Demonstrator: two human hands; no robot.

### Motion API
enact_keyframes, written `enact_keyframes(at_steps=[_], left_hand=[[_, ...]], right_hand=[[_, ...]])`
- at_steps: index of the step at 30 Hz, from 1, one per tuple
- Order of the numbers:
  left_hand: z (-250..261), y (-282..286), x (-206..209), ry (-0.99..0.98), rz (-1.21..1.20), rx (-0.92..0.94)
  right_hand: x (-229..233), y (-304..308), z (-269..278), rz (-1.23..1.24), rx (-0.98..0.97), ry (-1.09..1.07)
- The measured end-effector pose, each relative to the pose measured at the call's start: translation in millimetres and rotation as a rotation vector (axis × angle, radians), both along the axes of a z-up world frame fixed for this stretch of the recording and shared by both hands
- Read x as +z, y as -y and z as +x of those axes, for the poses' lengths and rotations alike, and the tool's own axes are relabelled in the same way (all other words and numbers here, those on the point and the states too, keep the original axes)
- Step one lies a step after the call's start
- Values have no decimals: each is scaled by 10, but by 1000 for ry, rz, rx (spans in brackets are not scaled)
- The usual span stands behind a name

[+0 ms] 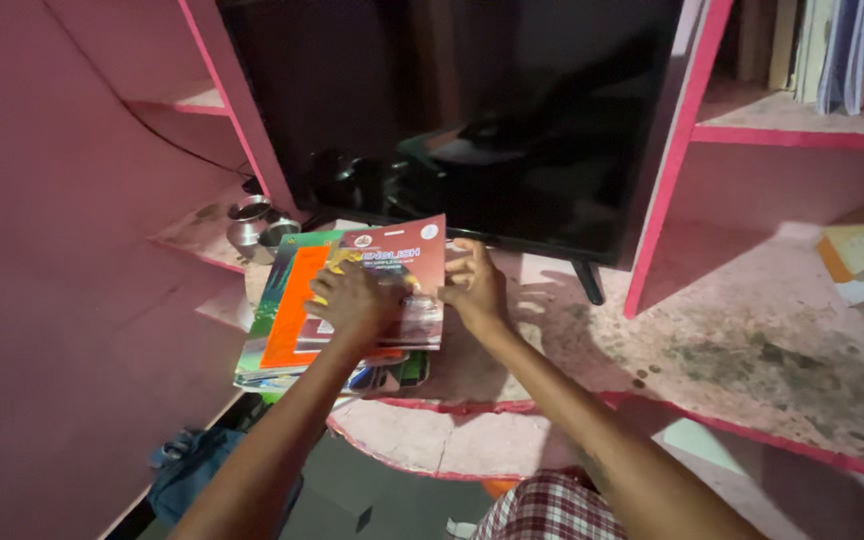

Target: The person organizes a bookshelf by taking various books and notebooks from a pile and placing them upright onto the shelf one at a time.

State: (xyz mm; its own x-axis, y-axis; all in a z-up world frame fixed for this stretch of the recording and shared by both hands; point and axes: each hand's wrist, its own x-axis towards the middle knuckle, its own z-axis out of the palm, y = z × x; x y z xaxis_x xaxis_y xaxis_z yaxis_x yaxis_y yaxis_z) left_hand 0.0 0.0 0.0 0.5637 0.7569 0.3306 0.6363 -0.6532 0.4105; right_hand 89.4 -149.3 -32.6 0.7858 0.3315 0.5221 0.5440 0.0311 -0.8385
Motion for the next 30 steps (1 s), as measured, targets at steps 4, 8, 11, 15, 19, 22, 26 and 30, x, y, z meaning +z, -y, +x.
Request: enact_keyframes(at_steps=[4, 8, 11, 15, 19, 22, 26, 30], left_hand=[[-35, -89, 49, -17, -118, 36], [-69, -178, 53, 40, -93, 89], [-104, -194, 83, 30, -132, 92], [-129, -111, 52, 133, -89, 4], [1, 67, -5, 79, -206, -132], [58, 352, -27, 119, -146, -263], [-41, 1081, 59, 11, -122, -463], [-197, 1922, 238, -107, -176, -554]], right_hand=[[-30, -29, -106, 126, 122, 26], [-32, -211, -187, 106, 121, 34], [-34, -303, -220, 158, 165, -132], [20, -229, -224, 308, 236, -219], [168, 90, -210, 332, 315, -316], [221, 486, -130, 393, 392, -366], [180, 1146, 47, 372, 380, -344], [218, 1727, 140, 329, 366, -407]])
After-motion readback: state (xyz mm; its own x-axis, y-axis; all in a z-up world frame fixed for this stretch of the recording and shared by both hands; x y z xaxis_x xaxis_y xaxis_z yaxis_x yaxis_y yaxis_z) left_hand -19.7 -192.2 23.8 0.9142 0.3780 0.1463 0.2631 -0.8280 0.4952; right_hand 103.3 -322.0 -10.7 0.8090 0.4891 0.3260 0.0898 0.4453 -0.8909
